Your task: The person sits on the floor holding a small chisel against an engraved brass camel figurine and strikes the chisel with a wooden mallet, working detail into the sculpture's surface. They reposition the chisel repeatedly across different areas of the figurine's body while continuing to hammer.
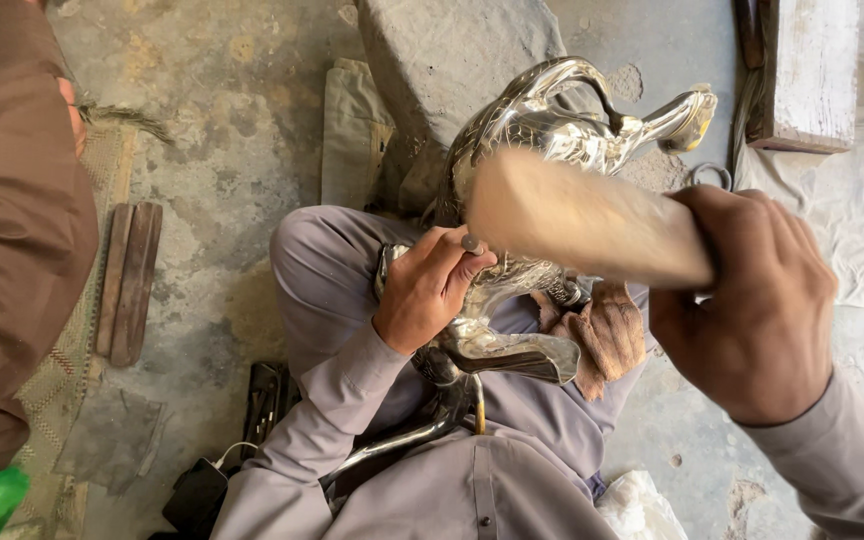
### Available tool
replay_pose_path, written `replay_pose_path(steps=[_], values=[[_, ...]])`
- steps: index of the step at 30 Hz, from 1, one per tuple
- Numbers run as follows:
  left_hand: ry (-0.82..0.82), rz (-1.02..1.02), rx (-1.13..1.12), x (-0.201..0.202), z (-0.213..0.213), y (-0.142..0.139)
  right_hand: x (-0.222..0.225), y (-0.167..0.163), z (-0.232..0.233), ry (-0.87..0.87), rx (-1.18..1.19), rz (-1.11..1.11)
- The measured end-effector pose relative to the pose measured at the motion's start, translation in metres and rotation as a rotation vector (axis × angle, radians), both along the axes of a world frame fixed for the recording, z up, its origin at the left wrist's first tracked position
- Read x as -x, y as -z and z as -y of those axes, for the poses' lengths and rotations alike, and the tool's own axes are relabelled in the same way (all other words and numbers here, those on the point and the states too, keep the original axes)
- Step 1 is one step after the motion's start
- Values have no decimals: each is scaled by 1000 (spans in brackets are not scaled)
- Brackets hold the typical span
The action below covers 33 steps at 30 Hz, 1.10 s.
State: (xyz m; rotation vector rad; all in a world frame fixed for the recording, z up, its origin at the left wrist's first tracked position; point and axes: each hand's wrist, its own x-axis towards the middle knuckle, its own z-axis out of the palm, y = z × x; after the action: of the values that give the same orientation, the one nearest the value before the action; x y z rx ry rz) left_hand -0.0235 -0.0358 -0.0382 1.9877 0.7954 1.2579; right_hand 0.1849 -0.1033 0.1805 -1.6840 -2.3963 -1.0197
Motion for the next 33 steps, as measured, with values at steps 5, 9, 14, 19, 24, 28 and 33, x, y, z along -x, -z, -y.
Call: replay_pose_path(steps=[5, 9, 14, 19, 24, 28, 33], values=[[-9, -28, -43, -2, -4, -2, -10, 22, 9, 121, 152, -411], [-26, -16, -41, -3, -4, -9, -16, 26, 17, 47, -6, -74], [-49, -46, -51, -6, -5, -15, -22, 30, 16, 94, 28, -187], [-23, -36, -55, -6, -4, -19, -25, 36, 19, 160, 115, -354], [-29, 111, 51, -7, -5, -25, -38, 42, 14, 181, 129, -240], [21, 109, 76, -1, -10, -26, -52, 58, 1, 246, 143, -231], [19, 21, -13, 0, -11, -25, -63, 66, -14, 270, 55, 127]])
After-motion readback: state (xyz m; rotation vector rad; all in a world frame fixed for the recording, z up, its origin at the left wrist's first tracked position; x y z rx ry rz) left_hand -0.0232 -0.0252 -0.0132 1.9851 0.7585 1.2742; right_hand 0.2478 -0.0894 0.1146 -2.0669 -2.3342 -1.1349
